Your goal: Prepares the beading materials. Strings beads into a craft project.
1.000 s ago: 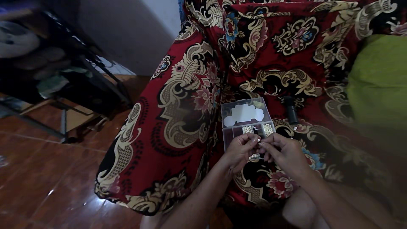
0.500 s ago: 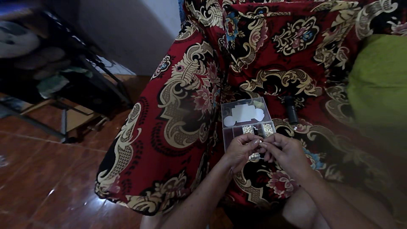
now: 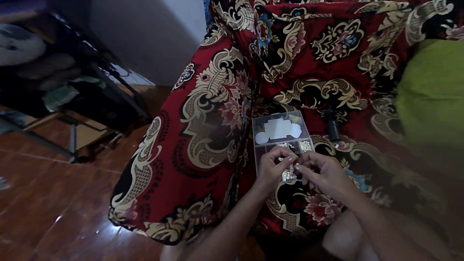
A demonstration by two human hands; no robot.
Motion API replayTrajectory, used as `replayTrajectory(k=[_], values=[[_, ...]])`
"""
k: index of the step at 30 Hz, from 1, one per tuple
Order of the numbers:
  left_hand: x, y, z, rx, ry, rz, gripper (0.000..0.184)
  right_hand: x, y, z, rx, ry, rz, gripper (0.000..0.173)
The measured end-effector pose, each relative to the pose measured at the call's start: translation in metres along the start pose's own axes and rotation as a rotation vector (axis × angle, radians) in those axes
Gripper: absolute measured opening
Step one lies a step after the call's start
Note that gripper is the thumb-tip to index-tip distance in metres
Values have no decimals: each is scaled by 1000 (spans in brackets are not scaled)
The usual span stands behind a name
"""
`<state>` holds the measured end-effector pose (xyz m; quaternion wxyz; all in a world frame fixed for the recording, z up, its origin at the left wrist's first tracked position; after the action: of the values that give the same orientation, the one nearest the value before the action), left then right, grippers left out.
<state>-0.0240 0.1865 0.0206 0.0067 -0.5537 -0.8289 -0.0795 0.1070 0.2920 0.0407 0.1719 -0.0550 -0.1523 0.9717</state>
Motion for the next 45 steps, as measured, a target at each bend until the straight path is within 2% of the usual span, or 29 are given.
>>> replayTrajectory(k=[4,8,10,13,15,17,19,21,25,26,28,32,34,45], values=[[2,-6,-4,-40,29,-62,13,0,-37,-16,-494,-19,-67,17],[2,-10,-5,-128,77,-68,15,-5,-82,-28,-790,287,-204,16],[2,-9,-5,-127,82,-56,14,-6,-89,-30,-829,339,-248,20],[1,-5,-4,-56,96,-10,12,-3,-73,-20,-613,94,-249,24],[1,-3,-2,19,121,16,9,0,-50,-13,-246,-56,-146,30],[-1,-1,-1,75,138,12,7,0,-25,0,196,-67,16,34],[-1,-1,-1,108,144,-10,7,-1,-10,9,385,-27,83,37],[-1,-2,-1,128,142,-20,7,0,-4,8,364,20,51,34],[0,-3,1,205,96,-23,8,2,-6,2,166,63,-61,9],[1,-4,2,247,74,-21,10,2,-8,1,132,59,-73,7],[1,-8,4,447,3,-3,16,1,-9,-1,86,40,-90,7],[0,-8,1,1038,-135,132,17,1,-11,-2,25,39,-106,8],[-1,-4,5,1184,-168,174,17,1,-11,-2,13,39,-106,8],[-3,5,22,1343,-30,125,14,1,-9,-3,-62,26,-112,11]])
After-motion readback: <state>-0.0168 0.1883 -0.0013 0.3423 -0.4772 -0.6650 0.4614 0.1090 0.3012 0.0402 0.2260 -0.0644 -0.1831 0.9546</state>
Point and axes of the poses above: each hand's wrist, its own x-axis towards the middle knuckle, its own y-axis out of the palm, z = x × y, the point moved 3 cm from there along x, towards the middle knuckle, and after that the axes turned 10 degrees about z, right-handed, at the moved point
